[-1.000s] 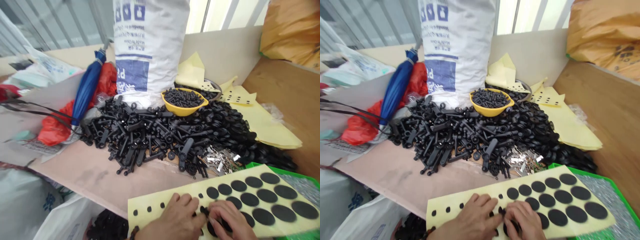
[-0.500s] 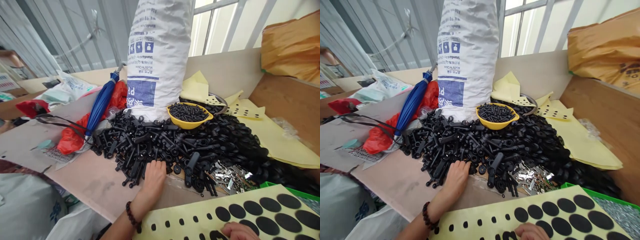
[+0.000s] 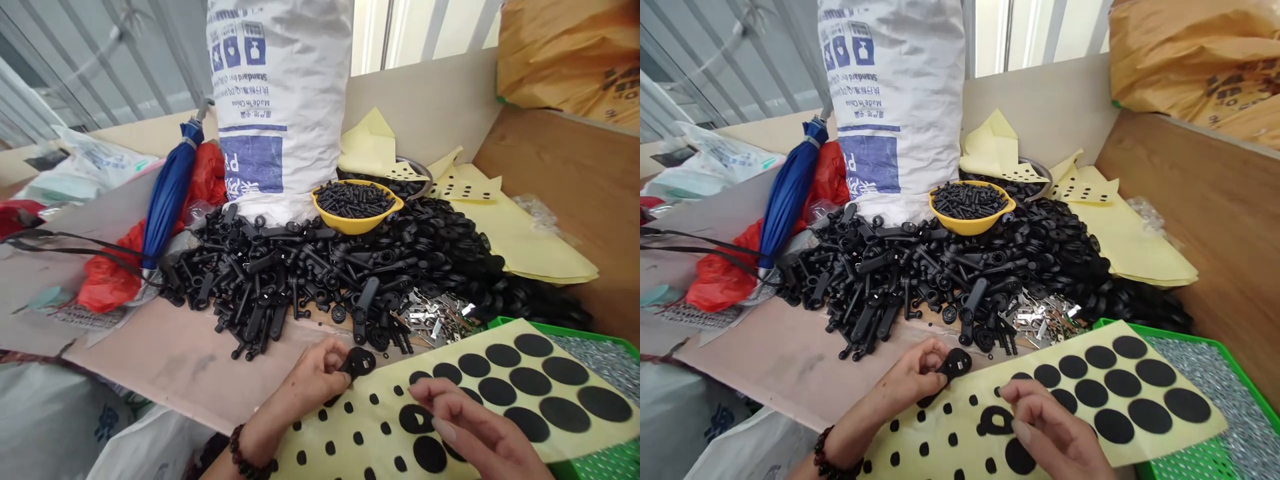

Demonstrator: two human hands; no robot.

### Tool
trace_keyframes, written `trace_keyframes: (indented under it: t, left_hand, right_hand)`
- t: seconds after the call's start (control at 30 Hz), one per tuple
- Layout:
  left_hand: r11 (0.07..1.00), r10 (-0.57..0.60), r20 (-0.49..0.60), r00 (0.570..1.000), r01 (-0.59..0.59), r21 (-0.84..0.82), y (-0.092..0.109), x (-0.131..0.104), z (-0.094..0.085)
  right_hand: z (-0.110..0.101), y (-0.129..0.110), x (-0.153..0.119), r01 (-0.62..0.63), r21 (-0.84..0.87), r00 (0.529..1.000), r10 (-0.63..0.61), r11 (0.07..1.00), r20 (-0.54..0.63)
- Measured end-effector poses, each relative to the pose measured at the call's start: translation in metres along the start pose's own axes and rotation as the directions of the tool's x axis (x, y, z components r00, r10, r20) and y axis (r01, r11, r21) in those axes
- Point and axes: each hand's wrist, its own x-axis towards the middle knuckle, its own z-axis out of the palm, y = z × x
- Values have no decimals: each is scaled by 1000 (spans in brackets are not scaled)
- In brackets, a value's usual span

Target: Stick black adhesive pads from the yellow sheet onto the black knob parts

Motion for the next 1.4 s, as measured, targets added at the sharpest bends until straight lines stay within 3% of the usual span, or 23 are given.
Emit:
trace_keyframes:
  t: [0.1,0.27,0.5,0.67,0.87,1.1,1.4]
  left_hand:
    - [967,-67,88,994,86,-240,-3,0,19]
    - [911,-107,255,961,197,-363,-11,6,38]
    - [937,-141,241,960,208,-281,-5,9,48]
    - [934,-175,245,954,239,-267,-1,8,48]
    - [969,-149,247,957,190,-155,11,0,44]
    - [984,-116,250,961,146,-106,5,0,45]
    - [981,-186,189,964,193,-23,8,-3,45]
  right_hand:
    - [5,-1,3,-58,87,998,60,995,-21]
    - [7,4,9,-63,162,996,71,985,-44]
    - [10,-2,8,-46,184,993,65,982,-99]
    - [8,1,10,-61,183,996,73,981,-58]
    - [11,3,10,-63,136,990,79,989,-116]
    - [9,3,11,-47,64,990,55,997,-134]
    - [5,3,11,-45,2,991,45,999,-128]
